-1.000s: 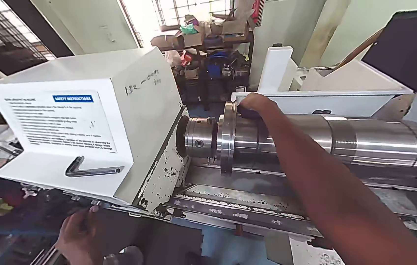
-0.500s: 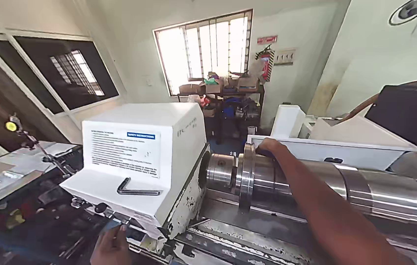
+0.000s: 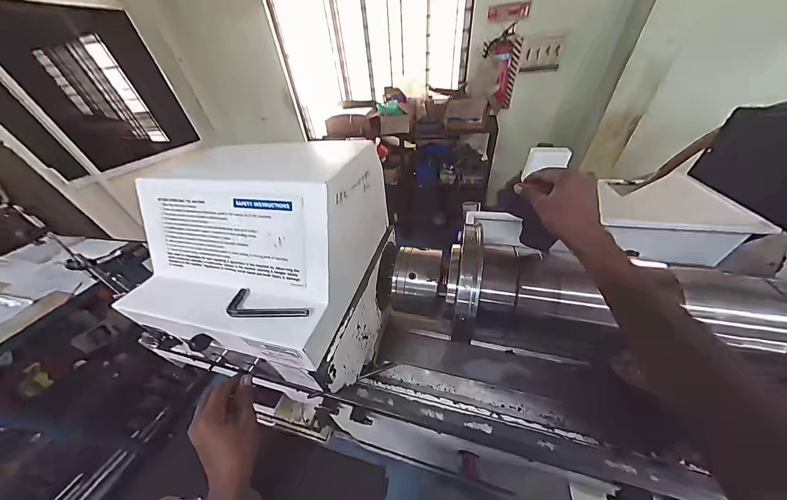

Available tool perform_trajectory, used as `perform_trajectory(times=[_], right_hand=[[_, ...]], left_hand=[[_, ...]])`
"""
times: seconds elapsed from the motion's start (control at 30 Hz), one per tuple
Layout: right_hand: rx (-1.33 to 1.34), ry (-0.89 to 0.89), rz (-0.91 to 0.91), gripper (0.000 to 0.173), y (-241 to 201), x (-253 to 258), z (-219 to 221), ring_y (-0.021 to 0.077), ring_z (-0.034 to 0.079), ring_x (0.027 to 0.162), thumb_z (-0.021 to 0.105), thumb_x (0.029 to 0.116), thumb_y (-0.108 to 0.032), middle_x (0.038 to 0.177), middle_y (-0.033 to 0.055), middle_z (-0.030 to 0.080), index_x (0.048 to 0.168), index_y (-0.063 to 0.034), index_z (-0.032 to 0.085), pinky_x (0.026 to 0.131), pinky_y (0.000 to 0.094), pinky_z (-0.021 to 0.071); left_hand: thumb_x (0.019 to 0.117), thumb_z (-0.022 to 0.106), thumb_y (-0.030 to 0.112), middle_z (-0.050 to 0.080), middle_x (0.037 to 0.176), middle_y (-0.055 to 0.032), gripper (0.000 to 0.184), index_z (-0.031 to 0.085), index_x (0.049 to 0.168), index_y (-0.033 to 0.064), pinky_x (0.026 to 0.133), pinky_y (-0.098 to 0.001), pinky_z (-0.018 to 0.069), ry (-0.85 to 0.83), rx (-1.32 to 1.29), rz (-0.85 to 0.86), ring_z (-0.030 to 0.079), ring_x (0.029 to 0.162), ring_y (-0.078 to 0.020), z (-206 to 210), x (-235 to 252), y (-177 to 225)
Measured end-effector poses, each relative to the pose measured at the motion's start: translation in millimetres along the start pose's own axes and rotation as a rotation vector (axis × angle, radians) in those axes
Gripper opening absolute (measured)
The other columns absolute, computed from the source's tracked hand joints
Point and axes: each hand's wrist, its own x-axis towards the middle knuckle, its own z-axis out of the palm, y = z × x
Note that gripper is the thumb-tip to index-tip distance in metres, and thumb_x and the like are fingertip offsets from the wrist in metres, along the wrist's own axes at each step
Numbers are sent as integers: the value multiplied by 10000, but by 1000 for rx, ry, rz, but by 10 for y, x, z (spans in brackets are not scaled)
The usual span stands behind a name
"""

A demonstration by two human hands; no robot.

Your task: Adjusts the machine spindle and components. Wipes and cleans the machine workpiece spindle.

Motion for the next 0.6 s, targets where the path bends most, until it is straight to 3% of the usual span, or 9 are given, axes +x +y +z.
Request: perform_trajectory(times=[0.07,0.17,0.23,0.33,0.47,0.53,0.6], right_hand=[[1,6,-119,359,-95,-611,270,431,623,1198,533,1074,-263,1288,248,644,1291,-3,653,1013,627,474],[-251,46,-260,342,-68,-1079,784,461,602,1223,477,1041,-152,1302,283,616,1261,71,615,1017,607,482],[-301,-34,-194,355,-100,-1009,737,465,628,1186,446,1068,-185,1279,281,633,1251,60,624,946,620,515],[-272,-264,104,415,-81,-498,584,483,658,1049,379,1088,-322,1079,271,673,1058,-12,655,777,684,496],[-254,-464,332,428,306,192,707,519,645,1054,560,991,-380,1084,319,672,1032,24,693,786,740,469],[-263,-445,351,469,402,296,766,550,621,1074,703,907,-350,1108,368,632,1036,96,641,806,760,463],[-159,-302,293,483,390,285,683,535,598,1153,701,914,-298,1196,374,609,1167,105,617,907,731,459]], left_hand=[[1043,556,199,668,883,-219,318,693,1067,-86,684,-451,566,1,-40,-3,653,719,-271,35,-1,-35],[1043,548,213,660,866,-215,336,681,1064,-95,671,-431,547,0,-59,7,633,709,-253,54,21,-64],[1045,548,208,664,875,-212,328,679,1068,-92,683,-422,564,-5,-49,3,646,718,-241,59,8,-89],[1050,551,210,658,868,-185,322,677,1074,-86,687,-371,569,10,-52,-13,646,710,-196,88,-11,-112],[1050,554,214,657,874,-201,332,680,1076,-92,703,-411,566,21,-61,-45,650,732,-231,85,-14,-80],[1050,565,226,662,901,-204,327,683,1076,-78,711,-413,569,0,-43,-56,655,745,-235,44,-9,-79],[1045,575,240,666,936,-223,331,694,1081,-67,745,-437,569,-31,-17,-36,665,779,-262,-3,9,-118]])
